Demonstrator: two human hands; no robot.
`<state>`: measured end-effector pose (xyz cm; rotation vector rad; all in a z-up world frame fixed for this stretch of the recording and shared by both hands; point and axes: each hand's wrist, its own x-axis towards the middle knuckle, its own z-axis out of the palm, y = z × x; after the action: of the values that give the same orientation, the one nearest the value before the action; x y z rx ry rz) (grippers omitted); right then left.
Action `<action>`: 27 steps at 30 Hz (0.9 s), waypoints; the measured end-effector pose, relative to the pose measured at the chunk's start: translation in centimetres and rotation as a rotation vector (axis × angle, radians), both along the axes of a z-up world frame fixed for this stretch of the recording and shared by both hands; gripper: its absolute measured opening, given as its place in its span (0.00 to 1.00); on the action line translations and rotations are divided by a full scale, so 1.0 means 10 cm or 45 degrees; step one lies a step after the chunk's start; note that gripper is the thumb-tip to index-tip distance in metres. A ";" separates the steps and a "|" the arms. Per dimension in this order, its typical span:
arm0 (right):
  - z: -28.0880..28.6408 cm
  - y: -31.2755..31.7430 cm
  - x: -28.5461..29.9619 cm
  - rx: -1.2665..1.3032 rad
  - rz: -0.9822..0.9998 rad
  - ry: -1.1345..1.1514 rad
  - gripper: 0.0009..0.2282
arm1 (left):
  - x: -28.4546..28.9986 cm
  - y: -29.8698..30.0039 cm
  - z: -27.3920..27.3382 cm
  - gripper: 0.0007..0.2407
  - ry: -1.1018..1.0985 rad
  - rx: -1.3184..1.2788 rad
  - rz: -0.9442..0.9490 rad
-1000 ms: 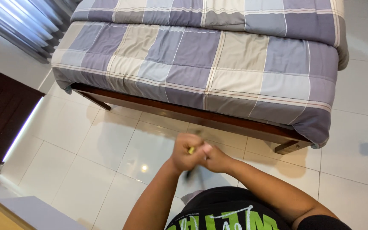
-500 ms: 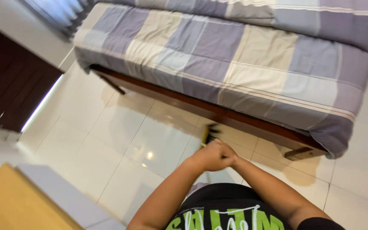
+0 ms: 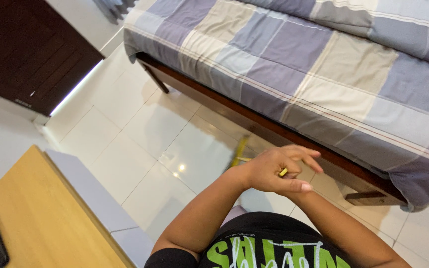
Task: The person sweeps the tiled floor of a bedroom using a yellow broom. They move around furniture, including a wooden chair and a bed, to clean the entire area.
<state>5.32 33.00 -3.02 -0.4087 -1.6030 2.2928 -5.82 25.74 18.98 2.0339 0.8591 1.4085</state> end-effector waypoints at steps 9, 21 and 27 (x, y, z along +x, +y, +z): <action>-0.57 0.09 -0.48 1.102 -0.102 -0.108 0.05 | -0.64 -0.25 -1.17 0.20 -0.135 -0.759 0.185; -0.30 -0.30 -1.97 0.700 0.534 0.101 0.13 | -1.43 -0.62 -1.64 0.16 0.786 -0.887 0.594; -0.25 -0.45 -2.67 1.272 0.376 0.314 0.06 | -1.93 -0.84 -1.64 0.15 0.805 -0.799 0.546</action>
<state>-21.41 28.51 -5.49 0.3568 -2.4762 1.3203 -25.10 17.38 2.59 1.8376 1.8188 0.5106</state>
